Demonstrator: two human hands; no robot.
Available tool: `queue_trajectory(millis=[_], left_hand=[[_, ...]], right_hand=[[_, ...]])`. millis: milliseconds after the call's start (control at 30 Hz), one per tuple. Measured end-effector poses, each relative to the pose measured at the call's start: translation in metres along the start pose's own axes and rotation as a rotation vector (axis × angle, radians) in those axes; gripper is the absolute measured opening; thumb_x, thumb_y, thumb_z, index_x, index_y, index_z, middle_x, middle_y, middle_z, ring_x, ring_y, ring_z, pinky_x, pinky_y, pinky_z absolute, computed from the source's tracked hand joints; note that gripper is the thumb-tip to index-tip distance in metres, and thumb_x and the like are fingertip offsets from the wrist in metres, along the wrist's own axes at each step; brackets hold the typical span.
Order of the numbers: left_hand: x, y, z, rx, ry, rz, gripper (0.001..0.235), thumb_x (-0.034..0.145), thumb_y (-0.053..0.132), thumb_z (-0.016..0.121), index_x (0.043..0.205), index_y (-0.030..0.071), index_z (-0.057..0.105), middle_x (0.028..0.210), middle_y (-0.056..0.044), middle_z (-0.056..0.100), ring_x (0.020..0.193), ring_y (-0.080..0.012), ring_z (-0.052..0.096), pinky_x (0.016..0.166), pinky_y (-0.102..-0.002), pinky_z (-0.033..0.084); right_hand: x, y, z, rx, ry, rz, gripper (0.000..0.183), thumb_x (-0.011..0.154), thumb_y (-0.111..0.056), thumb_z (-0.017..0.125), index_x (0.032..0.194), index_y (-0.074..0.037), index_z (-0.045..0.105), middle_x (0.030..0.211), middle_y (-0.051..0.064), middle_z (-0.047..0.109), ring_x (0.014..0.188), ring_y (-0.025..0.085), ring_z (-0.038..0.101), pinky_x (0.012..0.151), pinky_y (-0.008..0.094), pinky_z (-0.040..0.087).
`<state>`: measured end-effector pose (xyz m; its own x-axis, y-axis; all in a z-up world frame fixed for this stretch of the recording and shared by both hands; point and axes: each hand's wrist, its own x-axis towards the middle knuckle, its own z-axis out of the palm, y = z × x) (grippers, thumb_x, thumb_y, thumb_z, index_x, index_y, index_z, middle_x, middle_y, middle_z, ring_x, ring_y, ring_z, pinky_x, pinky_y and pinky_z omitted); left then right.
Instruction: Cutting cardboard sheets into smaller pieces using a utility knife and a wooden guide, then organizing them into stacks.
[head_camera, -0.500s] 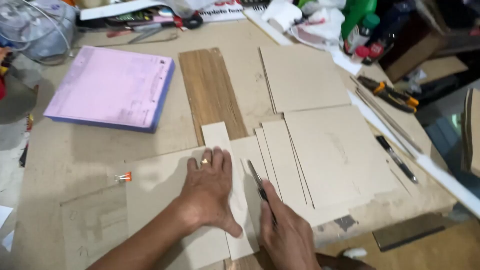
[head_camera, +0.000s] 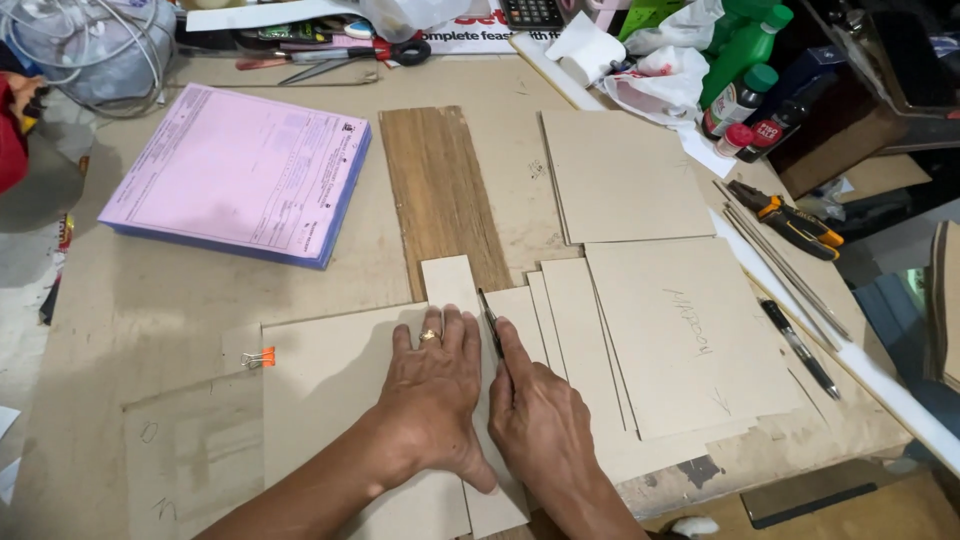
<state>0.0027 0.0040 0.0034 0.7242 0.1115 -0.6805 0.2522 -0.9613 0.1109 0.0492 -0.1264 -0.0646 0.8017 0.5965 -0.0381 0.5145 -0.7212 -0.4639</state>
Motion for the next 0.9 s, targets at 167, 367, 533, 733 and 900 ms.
queue_trajectory(millis=[167, 367, 533, 733, 900], left_hand=[[-0.006, 0.001, -0.008, 0.014, -0.072, -0.006, 0.167, 0.061, 0.074, 0.090, 0.160, -0.002, -0.022, 0.169, -0.026, -0.022, 0.156, -0.0460, -0.018, 0.125, -0.061, -0.004], [0.000, 0.001, -0.005, 0.011, -0.045, -0.001, 0.172, 0.054, 0.076, 0.092, 0.161, 0.000, -0.020, 0.169, -0.025, -0.019, 0.156, -0.0453, -0.017, 0.125, -0.062, -0.001], [-0.004, 0.000, -0.003, 0.000, -0.030, 0.005, 0.170, 0.057, 0.073, 0.093, 0.161, -0.002, -0.018, 0.169, -0.025, -0.018, 0.156, -0.0468, -0.017, 0.124, -0.063, -0.001], [-0.002, 0.004, 0.006, 0.143, 0.121, 0.005, 0.167, 0.056, 0.083, 0.089, 0.160, -0.008, -0.004, 0.165, -0.030, 0.002, 0.152, -0.0503, 0.004, 0.118, -0.064, 0.016], [-0.006, 0.006, 0.000, 0.073, 0.073, -0.032, 0.165, 0.057, 0.078, 0.095, 0.160, -0.003, -0.004, 0.167, -0.025, -0.001, 0.156, -0.0451, -0.002, 0.123, -0.062, 0.009]], right_hand=[[0.001, -0.010, -0.007, -0.033, -0.039, 0.021, 0.061, 0.098, -0.027, 0.047, 0.159, -0.029, 0.040, 0.074, 0.017, 0.069, 0.062, 0.038, 0.066, 0.056, 0.054, 0.051], [0.012, -0.056, -0.050, -0.208, -0.341, 0.181, 0.057, 0.105, -0.032, 0.033, 0.162, -0.031, 0.027, 0.081, 0.015, 0.073, 0.076, 0.040, 0.072, 0.072, 0.056, 0.057], [-0.005, -0.057, -0.065, -0.195, -0.389, 0.139, 0.058, 0.104, -0.026, 0.035, 0.161, -0.032, 0.027, 0.078, 0.018, 0.073, 0.070, 0.041, 0.071, 0.069, 0.056, 0.055], [-0.021, -0.039, -0.053, -0.201, -0.282, 0.124, 0.061, 0.100, -0.030, 0.038, 0.161, -0.034, 0.031, 0.085, 0.021, 0.073, 0.080, 0.047, 0.069, 0.075, 0.061, 0.054], [-0.048, -0.032, -0.056, -0.223, -0.400, 0.193, 0.066, 0.099, -0.030, 0.039, 0.163, -0.034, 0.026, 0.085, 0.016, 0.075, 0.080, 0.043, 0.071, 0.072, 0.058, 0.055]])
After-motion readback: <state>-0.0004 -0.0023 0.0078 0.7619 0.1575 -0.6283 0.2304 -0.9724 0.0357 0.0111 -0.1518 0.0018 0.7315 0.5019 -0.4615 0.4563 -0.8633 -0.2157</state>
